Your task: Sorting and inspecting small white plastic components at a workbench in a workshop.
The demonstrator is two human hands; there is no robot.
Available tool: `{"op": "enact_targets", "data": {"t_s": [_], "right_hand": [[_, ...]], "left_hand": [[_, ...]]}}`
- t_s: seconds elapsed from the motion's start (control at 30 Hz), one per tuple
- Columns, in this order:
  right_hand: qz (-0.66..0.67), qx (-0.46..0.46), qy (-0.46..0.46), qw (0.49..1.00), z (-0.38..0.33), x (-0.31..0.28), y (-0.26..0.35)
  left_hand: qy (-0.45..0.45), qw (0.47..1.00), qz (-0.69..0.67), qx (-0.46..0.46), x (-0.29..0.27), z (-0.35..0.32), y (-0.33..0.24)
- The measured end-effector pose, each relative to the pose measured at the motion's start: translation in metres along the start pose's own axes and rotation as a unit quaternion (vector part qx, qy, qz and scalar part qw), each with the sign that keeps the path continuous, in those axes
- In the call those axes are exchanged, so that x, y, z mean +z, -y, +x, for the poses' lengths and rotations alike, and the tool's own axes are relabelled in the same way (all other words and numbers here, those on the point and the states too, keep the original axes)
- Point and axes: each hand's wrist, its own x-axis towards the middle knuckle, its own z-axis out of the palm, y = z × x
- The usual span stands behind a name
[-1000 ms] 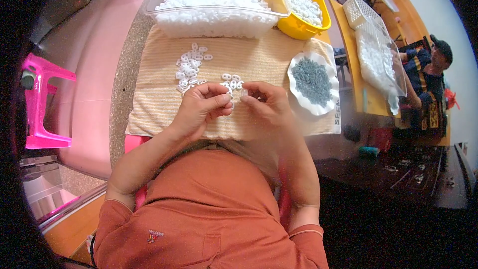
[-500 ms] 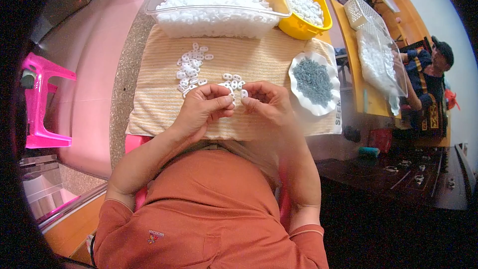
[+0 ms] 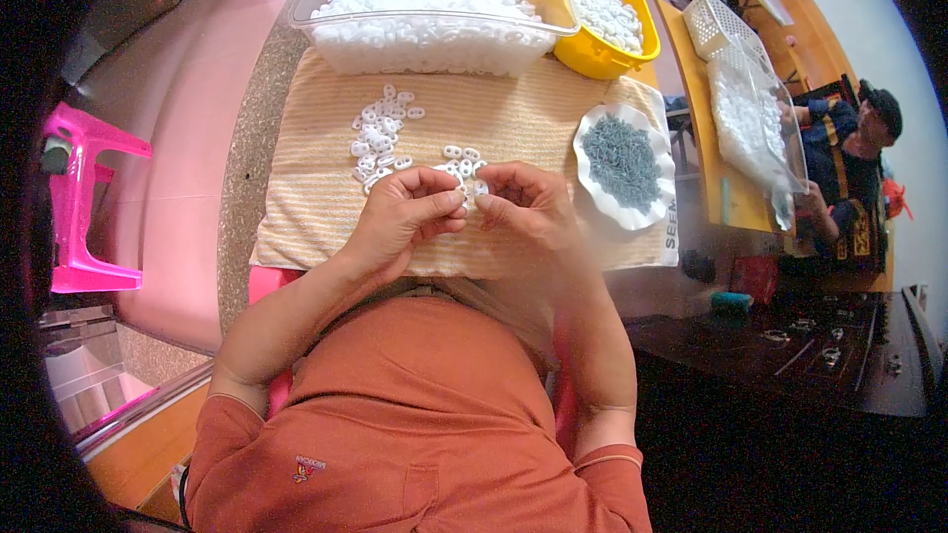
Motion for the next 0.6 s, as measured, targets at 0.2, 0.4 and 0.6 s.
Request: {"op": "enact_targets", "data": {"t_s": [0.2,0.4,0.6], "right_hand": [[-0.015,-0.008,-0.011,1.0,0.0008,-0.0052,-0.0033],[-0.007,0.002,-0.016,1.0,0.0014,-0.0031,-0.0021],[-0.036,-0.007,-0.027,0.999,0.0009,-0.0021,-0.0008]], "left_hand": [[-0.005,1.0,-0.004,0.003,0.0007,-0.0002,-0.0003],[-0.005,1.0,-0.009,0.007,-0.0001,-0.0002,-0.0001],[-0.009,1.0,-0.013,0.007,0.0006,-0.0003,-0.0003]]}}
